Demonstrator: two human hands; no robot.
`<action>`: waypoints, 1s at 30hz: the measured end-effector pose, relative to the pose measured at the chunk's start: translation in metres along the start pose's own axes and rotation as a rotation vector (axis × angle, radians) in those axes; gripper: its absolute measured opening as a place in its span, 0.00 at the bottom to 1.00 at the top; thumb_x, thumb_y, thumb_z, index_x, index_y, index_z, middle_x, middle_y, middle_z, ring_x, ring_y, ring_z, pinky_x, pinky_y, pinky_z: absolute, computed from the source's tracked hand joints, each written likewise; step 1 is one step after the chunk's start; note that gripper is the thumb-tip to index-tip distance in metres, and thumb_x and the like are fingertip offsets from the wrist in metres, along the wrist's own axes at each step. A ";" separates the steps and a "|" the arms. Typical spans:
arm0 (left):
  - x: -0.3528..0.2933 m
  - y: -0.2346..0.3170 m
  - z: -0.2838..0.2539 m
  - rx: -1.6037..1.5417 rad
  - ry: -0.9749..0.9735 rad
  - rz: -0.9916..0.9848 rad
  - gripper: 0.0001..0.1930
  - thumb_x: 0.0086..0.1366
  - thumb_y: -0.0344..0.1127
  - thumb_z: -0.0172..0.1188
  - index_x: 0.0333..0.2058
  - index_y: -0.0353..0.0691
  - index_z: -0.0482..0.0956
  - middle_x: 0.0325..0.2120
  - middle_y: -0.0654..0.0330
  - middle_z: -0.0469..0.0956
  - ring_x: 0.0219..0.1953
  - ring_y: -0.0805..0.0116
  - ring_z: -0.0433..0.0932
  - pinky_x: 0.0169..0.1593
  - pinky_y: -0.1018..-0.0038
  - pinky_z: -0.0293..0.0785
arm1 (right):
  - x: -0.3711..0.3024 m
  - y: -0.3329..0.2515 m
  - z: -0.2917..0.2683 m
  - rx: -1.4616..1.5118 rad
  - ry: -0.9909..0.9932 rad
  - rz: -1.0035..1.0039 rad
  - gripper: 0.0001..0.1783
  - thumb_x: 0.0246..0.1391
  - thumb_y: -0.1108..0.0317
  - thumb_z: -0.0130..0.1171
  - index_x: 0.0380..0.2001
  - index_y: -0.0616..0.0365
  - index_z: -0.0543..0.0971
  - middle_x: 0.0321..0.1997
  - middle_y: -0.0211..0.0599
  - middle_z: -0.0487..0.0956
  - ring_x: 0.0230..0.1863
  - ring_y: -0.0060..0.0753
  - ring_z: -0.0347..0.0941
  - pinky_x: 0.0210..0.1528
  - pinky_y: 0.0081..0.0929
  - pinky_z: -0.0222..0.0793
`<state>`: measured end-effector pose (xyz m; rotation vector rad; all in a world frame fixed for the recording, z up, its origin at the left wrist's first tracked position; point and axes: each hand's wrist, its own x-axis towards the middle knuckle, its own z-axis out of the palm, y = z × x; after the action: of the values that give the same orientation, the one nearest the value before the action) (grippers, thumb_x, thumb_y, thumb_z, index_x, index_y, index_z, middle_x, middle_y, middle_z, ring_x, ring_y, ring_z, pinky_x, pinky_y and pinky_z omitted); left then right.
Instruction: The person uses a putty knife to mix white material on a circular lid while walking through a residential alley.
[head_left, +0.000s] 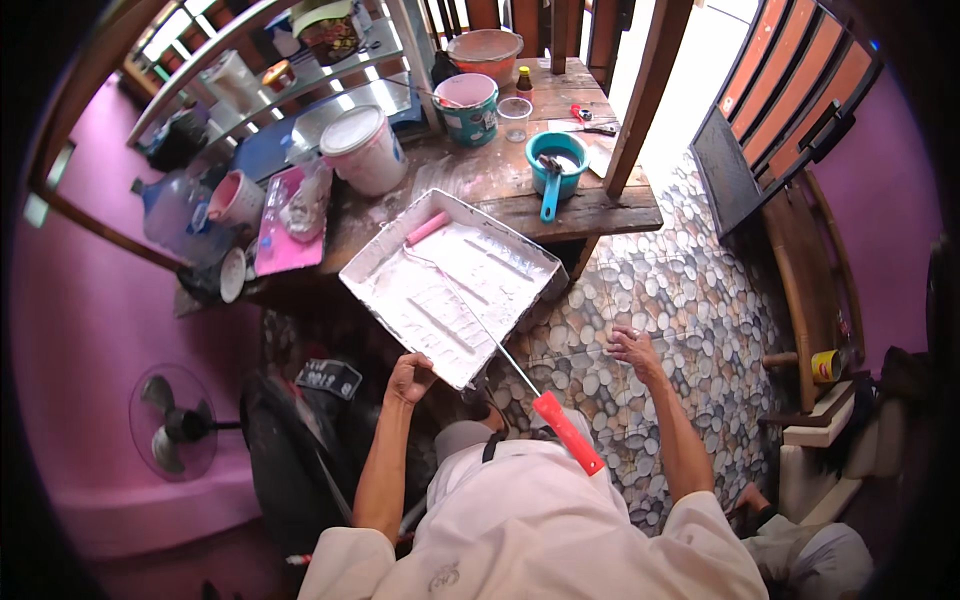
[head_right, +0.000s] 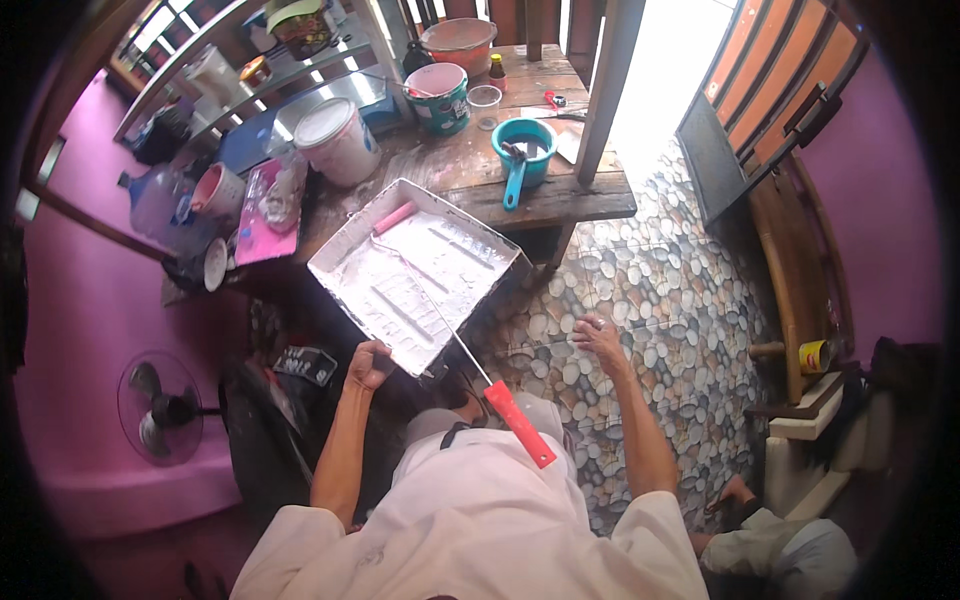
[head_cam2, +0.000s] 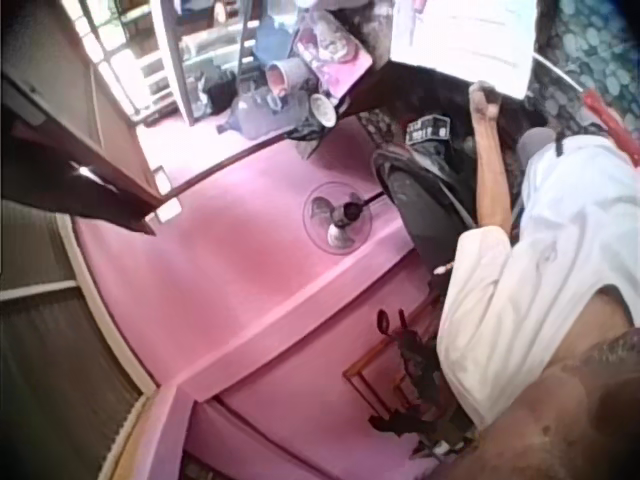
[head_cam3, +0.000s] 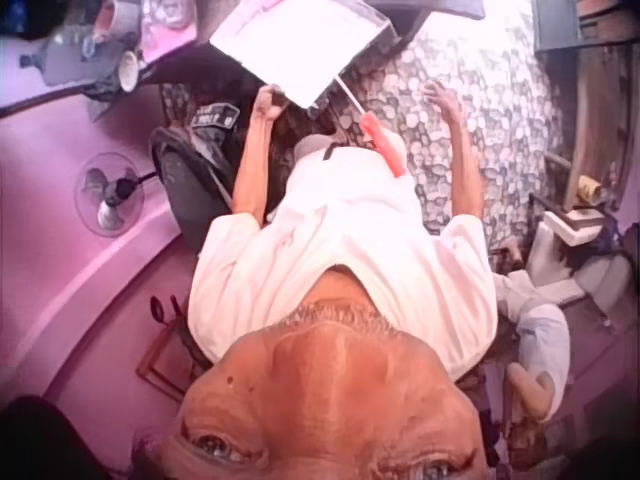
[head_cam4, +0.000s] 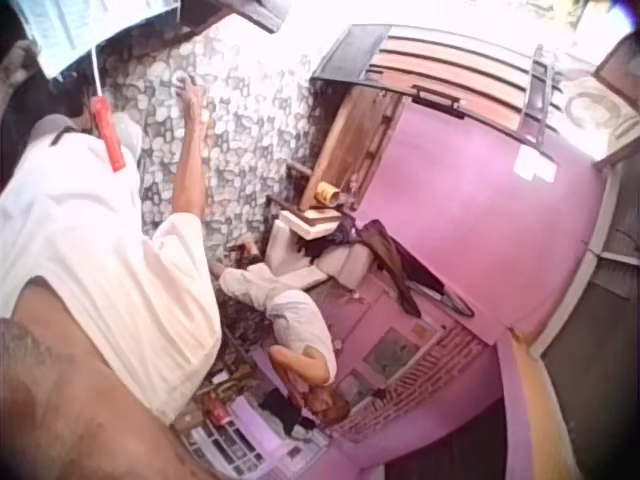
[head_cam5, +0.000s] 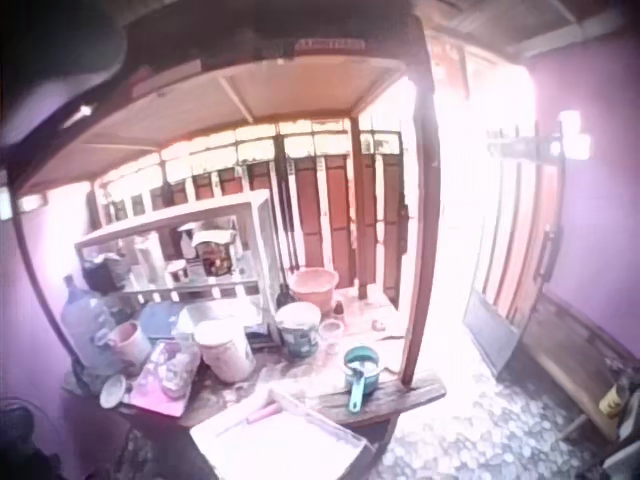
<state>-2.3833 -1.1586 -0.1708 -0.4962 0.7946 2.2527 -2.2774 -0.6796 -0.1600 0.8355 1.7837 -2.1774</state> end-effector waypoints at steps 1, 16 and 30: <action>0.015 0.014 -0.001 0.002 0.000 -0.028 0.28 0.43 0.20 0.48 0.49 0.26 0.67 0.45 0.49 0.73 0.49 0.53 0.71 0.56 0.61 0.65 | 0.005 -0.002 0.013 0.007 0.023 0.014 0.23 0.53 0.60 0.58 0.47 0.64 0.71 0.36 0.35 0.77 0.32 0.25 0.75 0.33 0.19 0.70; 0.185 0.158 0.003 0.267 -0.017 -0.217 0.20 0.40 0.19 0.50 0.37 0.25 0.74 0.36 0.53 0.77 0.40 0.58 0.75 0.47 0.65 0.70 | 0.095 -0.073 0.117 0.114 0.154 0.084 0.26 0.55 0.52 0.55 0.47 0.62 0.71 0.38 0.37 0.77 0.35 0.26 0.75 0.35 0.24 0.71; 0.214 0.167 -0.004 0.365 0.020 -0.258 0.19 0.39 0.17 0.50 0.35 0.27 0.74 0.32 0.54 0.77 0.33 0.63 0.75 0.40 0.70 0.72 | 0.052 -0.048 0.282 -0.067 -0.325 0.282 0.29 0.49 0.66 0.63 0.54 0.61 0.68 0.32 0.32 0.76 0.30 0.21 0.73 0.34 0.20 0.71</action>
<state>-2.6493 -1.1551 -0.2234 -0.4189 1.0602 1.8180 -2.4266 -0.9260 -0.1169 0.6303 1.4750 -1.9325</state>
